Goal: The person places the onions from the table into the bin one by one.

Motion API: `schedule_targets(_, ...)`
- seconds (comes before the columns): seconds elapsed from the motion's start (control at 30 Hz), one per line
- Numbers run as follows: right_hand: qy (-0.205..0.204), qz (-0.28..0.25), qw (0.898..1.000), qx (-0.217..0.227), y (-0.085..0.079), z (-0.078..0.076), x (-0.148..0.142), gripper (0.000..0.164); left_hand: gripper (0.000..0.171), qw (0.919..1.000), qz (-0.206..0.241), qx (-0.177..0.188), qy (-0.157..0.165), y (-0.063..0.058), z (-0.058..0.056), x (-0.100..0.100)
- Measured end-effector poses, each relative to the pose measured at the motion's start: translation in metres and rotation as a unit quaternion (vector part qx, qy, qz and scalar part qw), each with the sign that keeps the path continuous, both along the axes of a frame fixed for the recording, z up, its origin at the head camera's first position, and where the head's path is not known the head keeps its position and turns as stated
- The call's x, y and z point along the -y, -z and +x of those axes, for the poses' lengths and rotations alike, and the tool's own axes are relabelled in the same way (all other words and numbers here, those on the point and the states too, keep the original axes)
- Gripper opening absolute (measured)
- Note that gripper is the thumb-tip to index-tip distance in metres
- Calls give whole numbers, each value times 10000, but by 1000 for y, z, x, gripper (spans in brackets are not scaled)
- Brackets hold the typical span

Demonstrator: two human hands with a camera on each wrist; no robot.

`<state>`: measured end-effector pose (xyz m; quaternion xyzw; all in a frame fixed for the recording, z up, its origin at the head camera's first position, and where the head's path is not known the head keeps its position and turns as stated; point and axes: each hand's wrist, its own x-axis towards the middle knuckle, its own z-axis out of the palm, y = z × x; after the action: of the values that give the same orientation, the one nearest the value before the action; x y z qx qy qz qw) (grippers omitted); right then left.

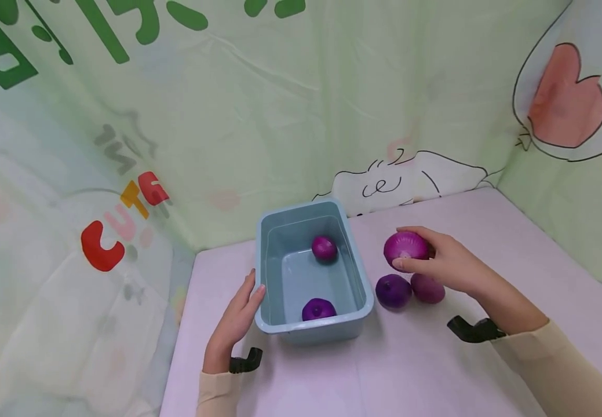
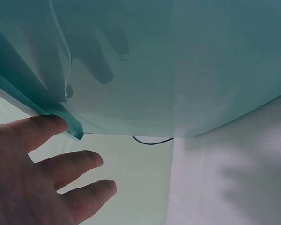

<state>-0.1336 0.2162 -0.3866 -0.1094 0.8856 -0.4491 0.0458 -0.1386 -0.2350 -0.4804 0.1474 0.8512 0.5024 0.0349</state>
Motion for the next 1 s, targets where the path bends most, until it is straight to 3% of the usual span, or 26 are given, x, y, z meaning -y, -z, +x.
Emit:
schedule_targets(0.23,-390,29,9992,-17,-32,-27,37,84,62,9998,96,-164,99,4,-2,-1)
schedule_targets(0.4,-810,35,9967,-102,-43,-48,66,85,63,9998,43,-154,106,4,-3,-1)
schedule_targets(0.57,-1255,262,9912,-325,-50,-67,97,78,64,9997,28,-191,139,2,-3,-1)
schedule_targets(0.73,-1560,628,9853,-287,-54,-83,130,81,64,9997,21,-217,130,-1,-2,-2)
schedule_targets(1.0,-1934,1003,9759,-140,-47,-108,180,75,65,9999,-94,-90,-18,0,-4,1)
